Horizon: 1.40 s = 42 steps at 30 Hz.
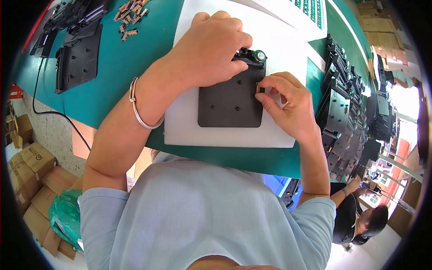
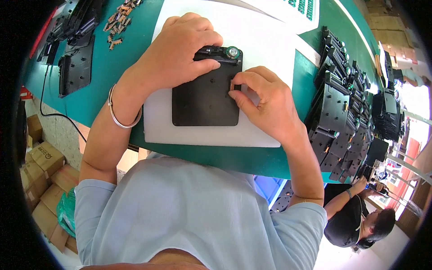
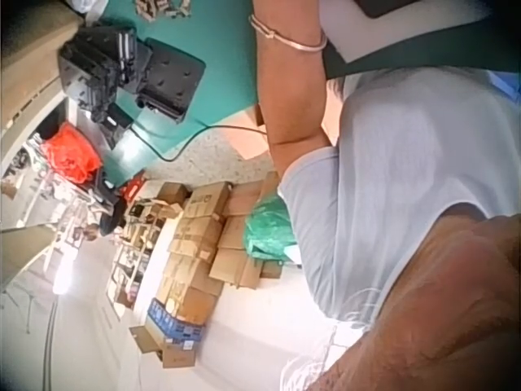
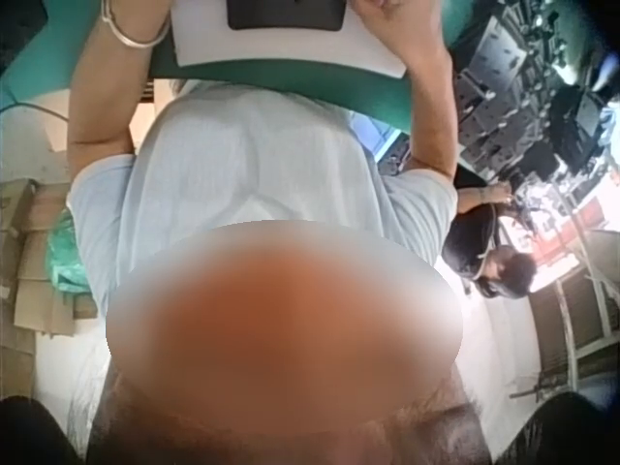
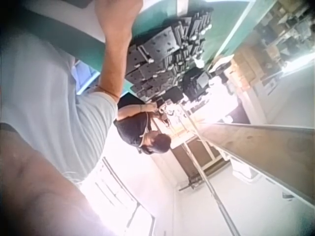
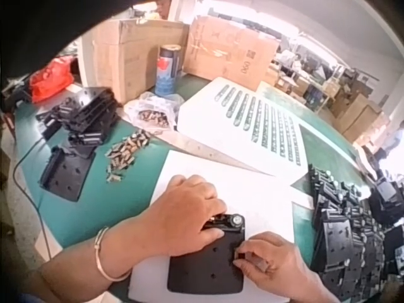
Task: The person assembles small electronic and mechanical components onto a plastic base plate by hand, taking circuit boards, metal springs, and screws from a plastic tray and attaching them to the base plate.
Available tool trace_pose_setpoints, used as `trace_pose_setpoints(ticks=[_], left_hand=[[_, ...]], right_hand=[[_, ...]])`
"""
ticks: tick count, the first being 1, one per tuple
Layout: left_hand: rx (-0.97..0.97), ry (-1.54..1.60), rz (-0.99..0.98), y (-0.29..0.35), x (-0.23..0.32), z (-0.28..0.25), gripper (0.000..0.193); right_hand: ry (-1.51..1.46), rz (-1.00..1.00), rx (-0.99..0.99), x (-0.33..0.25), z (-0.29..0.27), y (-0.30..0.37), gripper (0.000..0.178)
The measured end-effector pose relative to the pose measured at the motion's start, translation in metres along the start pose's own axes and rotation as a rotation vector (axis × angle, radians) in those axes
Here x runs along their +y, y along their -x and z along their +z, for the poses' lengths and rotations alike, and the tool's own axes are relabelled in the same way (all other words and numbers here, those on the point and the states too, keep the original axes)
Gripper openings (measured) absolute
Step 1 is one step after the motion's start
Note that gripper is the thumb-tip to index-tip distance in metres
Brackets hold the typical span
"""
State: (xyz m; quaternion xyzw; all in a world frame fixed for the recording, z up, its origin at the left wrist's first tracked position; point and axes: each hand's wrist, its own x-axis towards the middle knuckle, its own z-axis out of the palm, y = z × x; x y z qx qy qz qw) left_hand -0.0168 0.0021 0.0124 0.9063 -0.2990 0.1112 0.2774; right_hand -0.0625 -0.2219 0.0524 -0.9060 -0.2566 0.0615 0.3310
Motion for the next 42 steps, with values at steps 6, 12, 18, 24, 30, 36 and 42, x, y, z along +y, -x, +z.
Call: trace_pose_setpoints(ticks=[6, 12, 18, 24, 30, 36, 42], left_hand=[[0.092, -0.014, 0.047, 0.0, -0.001, 0.001, 0.022], [-0.012, -0.007, 0.005, -0.001, 0.003, -0.004, 0.029], [-0.057, 0.007, -0.006, 0.0, 0.003, -0.006, 0.029], [-0.007, 0.032, 0.037, -0.005, -0.001, -0.012, 0.029], [0.101, 0.213, -0.023, -0.01, -0.001, -0.031, 0.031], [0.151, 0.382, -0.079, -0.011, -0.002, -0.032, 0.028], [0.096, 0.477, -0.186, -0.01, -0.001, -0.031, 0.027]], right_hand=[[-0.025, 0.085, 0.037, -0.003, 0.004, 0.001, 0.018], [0.011, -0.022, 0.098, 0.006, 0.009, 0.006, 0.02], [-0.055, -0.011, 0.134, 0.01, 0.004, 0.009, 0.026], [-0.072, 0.119, 0.272, 0.016, -0.002, 0.027, 0.021], [-0.427, 0.286, 0.156, 0.016, 0.0, 0.047, 0.021], [-0.785, 0.217, 0.055, -0.014, -0.003, 0.049, 0.024], [-0.909, 0.257, 0.042, -0.019, -0.012, 0.045, 0.026]])
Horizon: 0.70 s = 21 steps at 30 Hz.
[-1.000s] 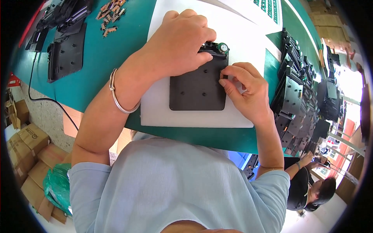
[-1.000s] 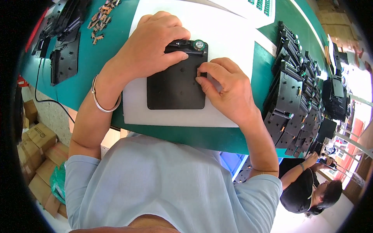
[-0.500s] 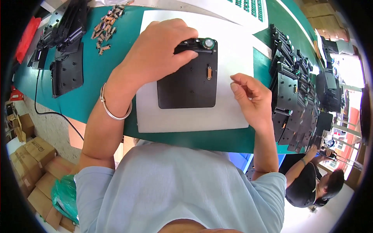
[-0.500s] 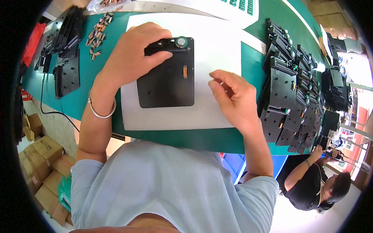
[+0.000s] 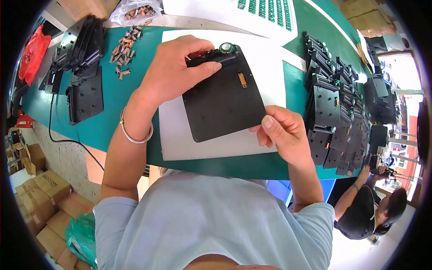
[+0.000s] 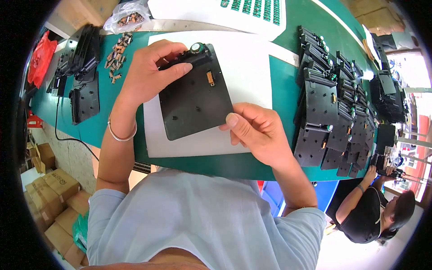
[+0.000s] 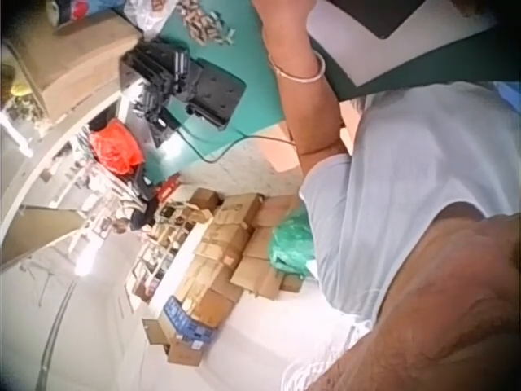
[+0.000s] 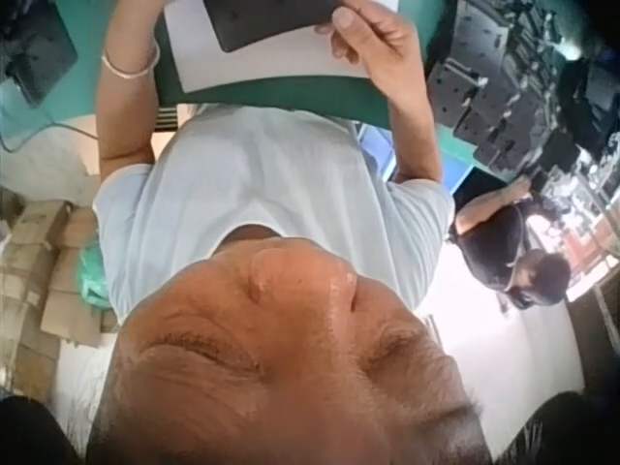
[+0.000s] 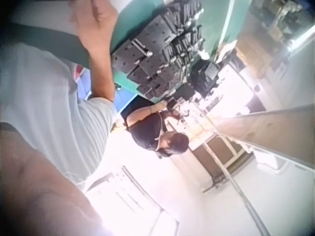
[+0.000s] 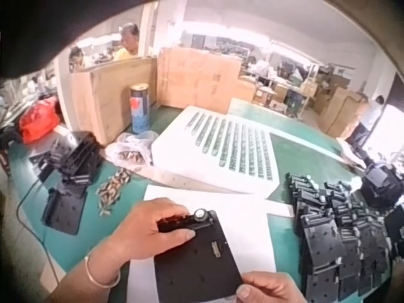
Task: The person assembles small electronic and mechanical components onto a plastic base plate by hand, taking circuit boards, metal springs, and screws from a plastic tray and attaching them to the base plate.
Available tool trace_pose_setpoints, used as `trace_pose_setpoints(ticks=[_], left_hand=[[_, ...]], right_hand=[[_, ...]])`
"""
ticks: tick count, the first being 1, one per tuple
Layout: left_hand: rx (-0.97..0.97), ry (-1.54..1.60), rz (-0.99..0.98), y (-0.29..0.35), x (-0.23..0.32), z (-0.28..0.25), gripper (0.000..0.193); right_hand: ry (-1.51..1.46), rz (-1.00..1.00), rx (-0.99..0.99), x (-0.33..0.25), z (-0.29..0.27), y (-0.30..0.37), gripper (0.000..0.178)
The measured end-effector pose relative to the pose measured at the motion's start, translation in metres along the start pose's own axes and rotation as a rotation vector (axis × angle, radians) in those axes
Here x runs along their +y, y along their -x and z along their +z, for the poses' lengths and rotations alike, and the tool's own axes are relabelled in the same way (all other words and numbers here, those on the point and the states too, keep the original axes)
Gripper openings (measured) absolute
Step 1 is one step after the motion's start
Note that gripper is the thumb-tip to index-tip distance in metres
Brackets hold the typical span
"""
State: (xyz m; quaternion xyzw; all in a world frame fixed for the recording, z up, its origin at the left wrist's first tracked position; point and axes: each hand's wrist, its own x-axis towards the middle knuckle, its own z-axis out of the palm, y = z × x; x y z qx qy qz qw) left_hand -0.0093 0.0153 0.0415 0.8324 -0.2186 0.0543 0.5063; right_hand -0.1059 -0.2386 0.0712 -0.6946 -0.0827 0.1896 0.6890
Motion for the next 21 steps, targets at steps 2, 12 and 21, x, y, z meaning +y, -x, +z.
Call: trace_pose_setpoints(ticks=[2, 12, 21], left_hand=[[-0.005, -0.026, -0.043, -0.002, 0.005, -0.001, 0.028], [-0.098, -0.009, -0.057, 0.008, 0.005, 0.013, 0.025], [-0.015, 0.268, -0.062, 0.01, -0.003, 0.014, 0.034]], right_hand=[[-0.107, 0.114, 0.059, 0.003, -0.003, 0.001, 0.026], [-0.239, 0.186, 0.149, -0.005, -0.016, 0.011, 0.023], [-0.181, -0.136, 0.675, -0.029, -0.133, 0.076, 0.021]])
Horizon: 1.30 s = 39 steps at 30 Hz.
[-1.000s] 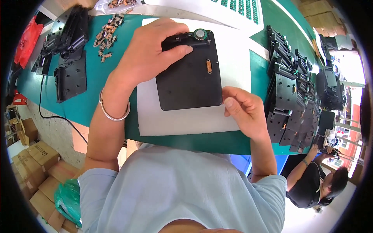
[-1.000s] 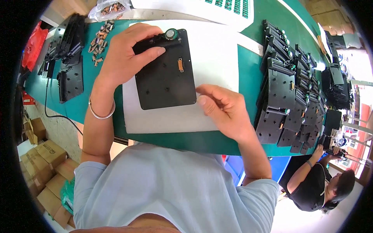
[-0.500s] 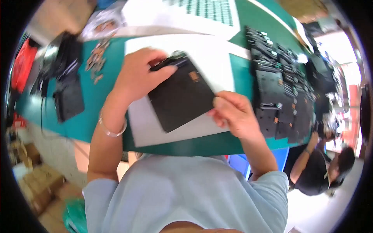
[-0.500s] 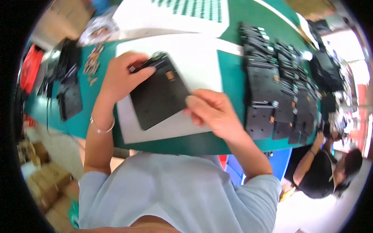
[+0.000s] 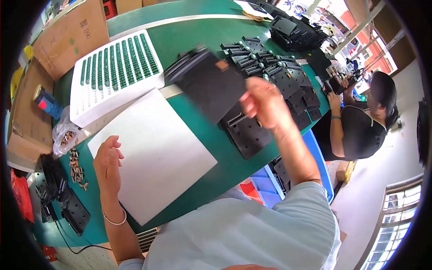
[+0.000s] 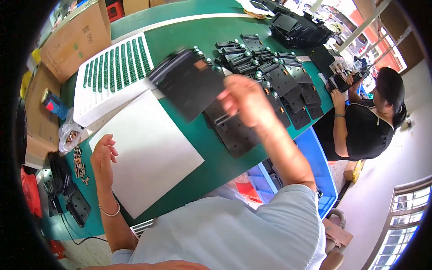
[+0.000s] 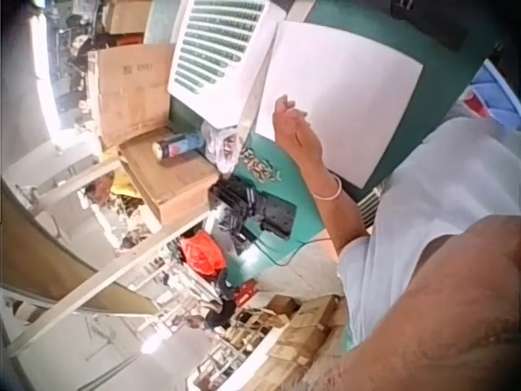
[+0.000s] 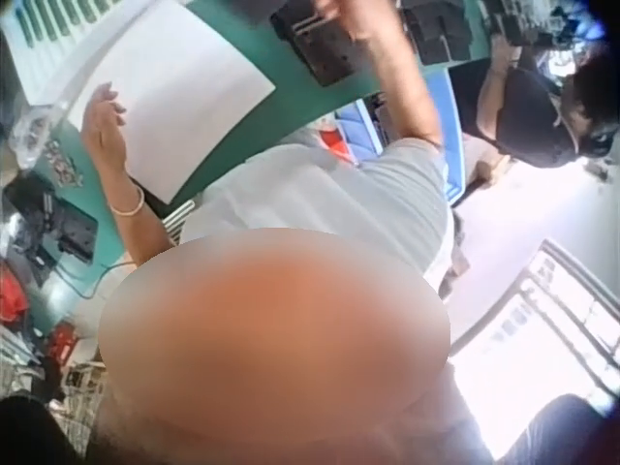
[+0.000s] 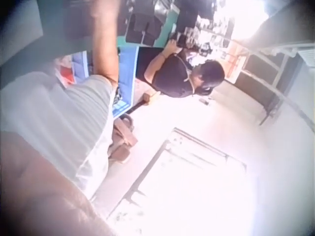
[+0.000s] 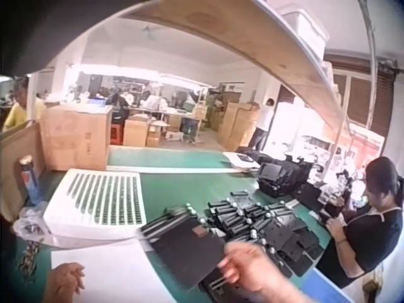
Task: The person assembles small electronic and mechanical components onto a plastic base plate by hand, taking circuit boards, metal springs, and screws from a plastic tray and attaching them to the base plate.
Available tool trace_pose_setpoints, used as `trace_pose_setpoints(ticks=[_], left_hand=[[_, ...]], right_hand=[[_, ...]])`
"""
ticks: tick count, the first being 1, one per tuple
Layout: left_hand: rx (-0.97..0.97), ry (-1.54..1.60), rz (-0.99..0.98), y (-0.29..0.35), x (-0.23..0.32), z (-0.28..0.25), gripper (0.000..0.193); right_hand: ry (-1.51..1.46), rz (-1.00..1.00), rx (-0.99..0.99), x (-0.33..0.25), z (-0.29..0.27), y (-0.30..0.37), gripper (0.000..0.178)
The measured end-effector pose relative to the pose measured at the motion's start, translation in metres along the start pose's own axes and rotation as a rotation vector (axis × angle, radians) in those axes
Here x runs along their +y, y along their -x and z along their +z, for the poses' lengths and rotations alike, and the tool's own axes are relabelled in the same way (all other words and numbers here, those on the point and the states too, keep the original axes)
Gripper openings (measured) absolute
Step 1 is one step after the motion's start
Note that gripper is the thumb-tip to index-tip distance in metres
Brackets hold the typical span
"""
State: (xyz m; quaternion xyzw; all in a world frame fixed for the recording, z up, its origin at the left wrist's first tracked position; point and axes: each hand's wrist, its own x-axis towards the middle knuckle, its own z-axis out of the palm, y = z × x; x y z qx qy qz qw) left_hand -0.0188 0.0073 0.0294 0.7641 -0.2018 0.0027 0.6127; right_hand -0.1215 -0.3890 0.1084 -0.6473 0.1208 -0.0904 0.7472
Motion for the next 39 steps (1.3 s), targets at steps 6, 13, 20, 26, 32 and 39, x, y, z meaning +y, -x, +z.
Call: trace_pose_setpoints(ticks=[6, 13, 20, 26, 32, 39], left_hand=[[-0.014, -0.17, -0.052, -0.002, -0.011, 0.005, 0.028], [-0.007, -0.156, -0.106, -0.006, -0.024, 0.002, 0.024], [-0.013, -0.162, -0.11, -0.007, -0.026, 0.002, 0.02], [0.036, -0.201, -0.05, 0.004, -0.024, -0.004, 0.017], [-0.013, -0.204, 0.077, -0.008, -0.016, 0.009, 0.015], [0.031, -0.348, 0.127, -0.002, -0.019, 0.014, 0.018]], right_hand=[[0.095, -0.203, 0.488, -0.018, -0.188, -0.033, 0.024], [0.067, 0.013, 0.801, -0.011, -0.36, -0.017, 0.021], [-0.002, 0.163, 0.927, 0.01, -0.395, -0.003, 0.019], [0.011, 0.103, 0.972, 0.054, -0.405, -0.038, 0.016], [0.502, 0.077, 1.027, 0.03, -0.482, 0.011, 0.04], [0.912, -0.322, 0.647, -0.046, -0.281, -0.091, 0.035]])
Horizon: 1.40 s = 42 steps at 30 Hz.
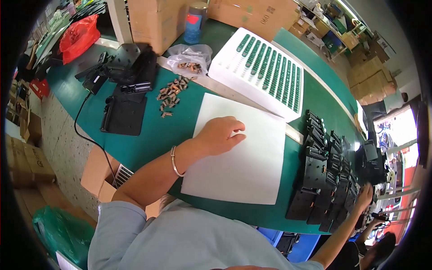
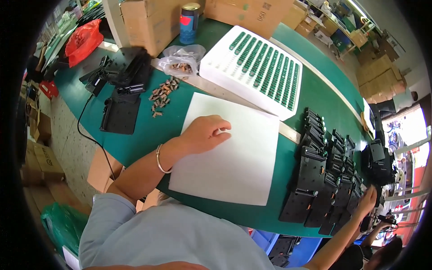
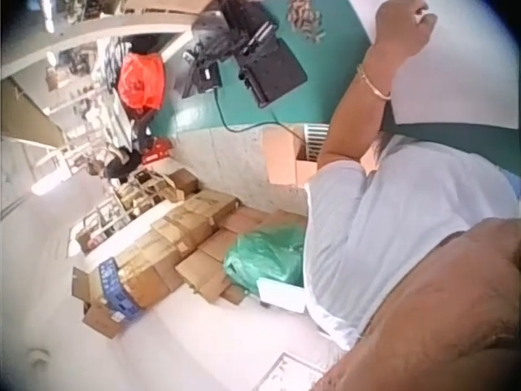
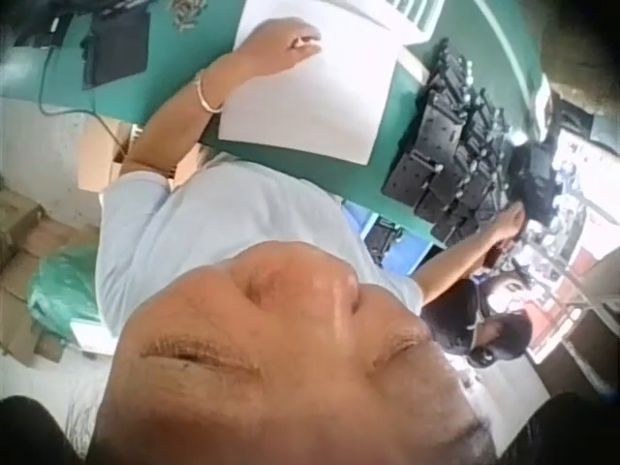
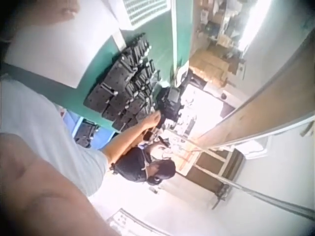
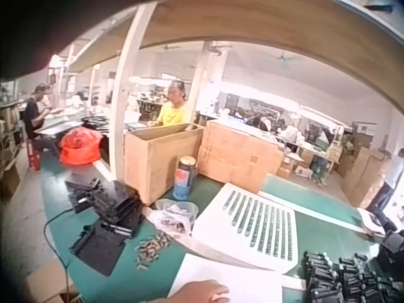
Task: The person assembles small electronic and mechanical components onto a plastic base plate by hand, taking circuit boards, metal springs, and screws from a plastic tray and attaching them to the base plate.
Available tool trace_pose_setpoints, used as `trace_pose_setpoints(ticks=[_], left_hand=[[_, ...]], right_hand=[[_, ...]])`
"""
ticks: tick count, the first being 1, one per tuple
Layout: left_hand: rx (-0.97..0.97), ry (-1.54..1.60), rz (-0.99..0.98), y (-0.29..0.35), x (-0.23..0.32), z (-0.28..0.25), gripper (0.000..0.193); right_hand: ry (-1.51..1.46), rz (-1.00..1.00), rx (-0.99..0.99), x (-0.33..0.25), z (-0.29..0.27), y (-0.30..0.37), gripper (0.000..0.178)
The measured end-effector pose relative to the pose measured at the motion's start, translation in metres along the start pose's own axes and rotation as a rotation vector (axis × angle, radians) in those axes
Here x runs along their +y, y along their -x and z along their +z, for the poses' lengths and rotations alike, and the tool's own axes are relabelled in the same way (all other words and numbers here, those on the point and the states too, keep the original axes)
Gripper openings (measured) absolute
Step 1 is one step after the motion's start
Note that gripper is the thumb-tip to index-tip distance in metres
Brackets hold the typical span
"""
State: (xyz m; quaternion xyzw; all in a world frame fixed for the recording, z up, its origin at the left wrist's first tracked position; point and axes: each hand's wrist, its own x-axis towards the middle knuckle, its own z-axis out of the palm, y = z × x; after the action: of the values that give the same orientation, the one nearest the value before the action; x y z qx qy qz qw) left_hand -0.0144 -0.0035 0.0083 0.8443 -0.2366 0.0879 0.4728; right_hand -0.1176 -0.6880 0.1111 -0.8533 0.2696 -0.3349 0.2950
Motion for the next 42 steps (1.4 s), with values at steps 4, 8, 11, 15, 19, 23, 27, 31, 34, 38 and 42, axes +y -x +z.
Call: trace_pose_setpoints(ticks=[4, 8, 11, 15, 19, 23, 27, 31, 34, 38, 42], left_hand=[[-0.047, -0.056, -0.015, 0.001, 0.002, 0.006, 0.018], [-0.009, -0.063, 0.041, 0.001, -0.003, 0.01, 0.018], [-0.027, -0.043, 0.009, -0.001, -0.005, 0.009, 0.016], [-0.018, -0.044, 0.012, -0.002, -0.006, 0.015, 0.017], [-0.056, -0.026, -0.006, -0.004, -0.005, 0.016, 0.019], [-0.026, -0.014, 0.036, -0.008, -0.015, 0.032, 0.019], [0.244, 0.306, 0.168, -0.014, -0.021, 0.047, 0.026], [0.261, 0.508, 0.164, 0.004, 0.002, 0.021, 0.013], [0.148, 0.397, 0.163, 0.006, -0.009, 0.021, 0.008], [-0.002, 0.254, 0.186, 0.004, -0.025, 0.029, 0.009], [-0.093, 0.123, 0.145, 0.003, -0.03, 0.033, 0.015]], right_hand=[[0.16, -0.631, -0.218, -0.192, 0.133, 0.056, 0.021], [0.046, -1.116, -0.485, -0.348, 0.237, 0.153, 0.016], [-0.093, -1.234, -0.724, -0.431, 0.292, 0.219, 0.013], [-0.295, -1.443, -0.924, -0.49, 0.341, 0.295, 0.009], [-0.35, -1.57, -1.019, -0.534, 0.356, 0.352, 0.01], [-0.366, -1.607, -0.992, -0.567, 0.372, 0.387, 0.011], [-0.447, -1.621, -1.048, -0.566, 0.379, 0.426, 0.013], [-0.453, -1.728, -1.133, -0.548, 0.372, 0.46, 0.02], [-0.425, -1.761, -1.15, -0.554, 0.376, 0.488, 0.04], [-0.271, -1.737, -1.176, -0.54, 0.391, 0.517, 0.059], [-0.33, -1.662, -1.22, -0.535, 0.391, 0.517, 0.061]])
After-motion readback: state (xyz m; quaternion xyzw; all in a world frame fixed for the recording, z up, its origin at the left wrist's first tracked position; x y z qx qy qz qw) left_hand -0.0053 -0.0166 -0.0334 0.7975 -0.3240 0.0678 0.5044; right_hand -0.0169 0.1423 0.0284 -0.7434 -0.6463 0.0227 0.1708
